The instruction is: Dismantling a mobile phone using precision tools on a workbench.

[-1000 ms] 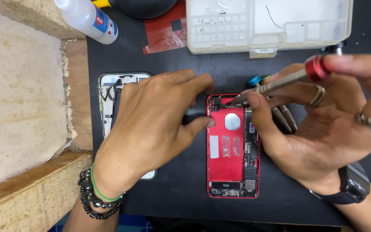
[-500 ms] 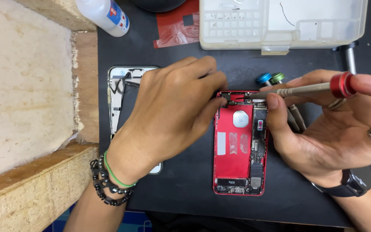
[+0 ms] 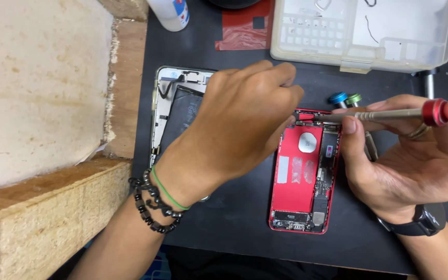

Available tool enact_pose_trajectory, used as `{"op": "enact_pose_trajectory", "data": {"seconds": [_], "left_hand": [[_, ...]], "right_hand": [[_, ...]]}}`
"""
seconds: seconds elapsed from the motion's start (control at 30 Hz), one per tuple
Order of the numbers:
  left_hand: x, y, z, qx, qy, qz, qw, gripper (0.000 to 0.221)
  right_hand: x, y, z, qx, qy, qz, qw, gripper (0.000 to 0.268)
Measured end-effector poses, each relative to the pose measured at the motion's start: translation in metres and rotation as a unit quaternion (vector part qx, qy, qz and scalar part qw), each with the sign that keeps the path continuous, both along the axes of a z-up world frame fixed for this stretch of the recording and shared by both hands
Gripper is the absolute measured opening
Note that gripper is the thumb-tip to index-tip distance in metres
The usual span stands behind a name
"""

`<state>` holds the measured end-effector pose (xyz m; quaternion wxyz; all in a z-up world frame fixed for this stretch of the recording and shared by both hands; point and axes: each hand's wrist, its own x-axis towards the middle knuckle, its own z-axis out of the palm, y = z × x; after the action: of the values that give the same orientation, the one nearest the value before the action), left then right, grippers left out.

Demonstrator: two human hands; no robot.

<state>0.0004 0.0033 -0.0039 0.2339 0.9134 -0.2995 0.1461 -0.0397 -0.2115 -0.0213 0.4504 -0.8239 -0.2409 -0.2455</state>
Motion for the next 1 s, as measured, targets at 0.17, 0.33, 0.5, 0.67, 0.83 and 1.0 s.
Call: {"op": "enact_pose_trajectory", "data": {"seconds": [0.17, 0.33, 0.5, 0.67, 0.83, 1.0], "left_hand": [[-0.001, 0.0, -0.004, 0.006, 0.001, 0.006, 1.0, 0.021], [-0.002, -0.001, -0.004, 0.0, -0.01, 0.004, 1.0, 0.023], [-0.002, -0.002, -0.003, 0.003, -0.005, 0.003, 1.0, 0.02], [-0.001, -0.002, -0.004, 0.003, -0.008, 0.003, 1.0, 0.02], [-0.002, -0.004, -0.002, 0.012, -0.009, 0.013, 1.0, 0.017], [-0.003, -0.005, -0.002, 0.027, -0.003, 0.015, 1.0, 0.016]], "right_hand": [[-0.002, -0.021, -0.028, 0.016, -0.015, 0.0, 1.0, 0.086], [-0.001, -0.006, -0.01, 0.009, -0.01, 0.0, 1.0, 0.074], [0.001, -0.015, -0.018, 0.018, -0.022, -0.008, 1.0, 0.077], [0.001, 0.001, -0.006, 0.072, -0.004, -0.053, 0.996, 0.065], [0.003, 0.007, 0.001, 0.057, -0.034, -0.038, 0.997, 0.064], [0.003, 0.0, -0.004, 0.025, -0.067, -0.05, 0.996, 0.048]]}}
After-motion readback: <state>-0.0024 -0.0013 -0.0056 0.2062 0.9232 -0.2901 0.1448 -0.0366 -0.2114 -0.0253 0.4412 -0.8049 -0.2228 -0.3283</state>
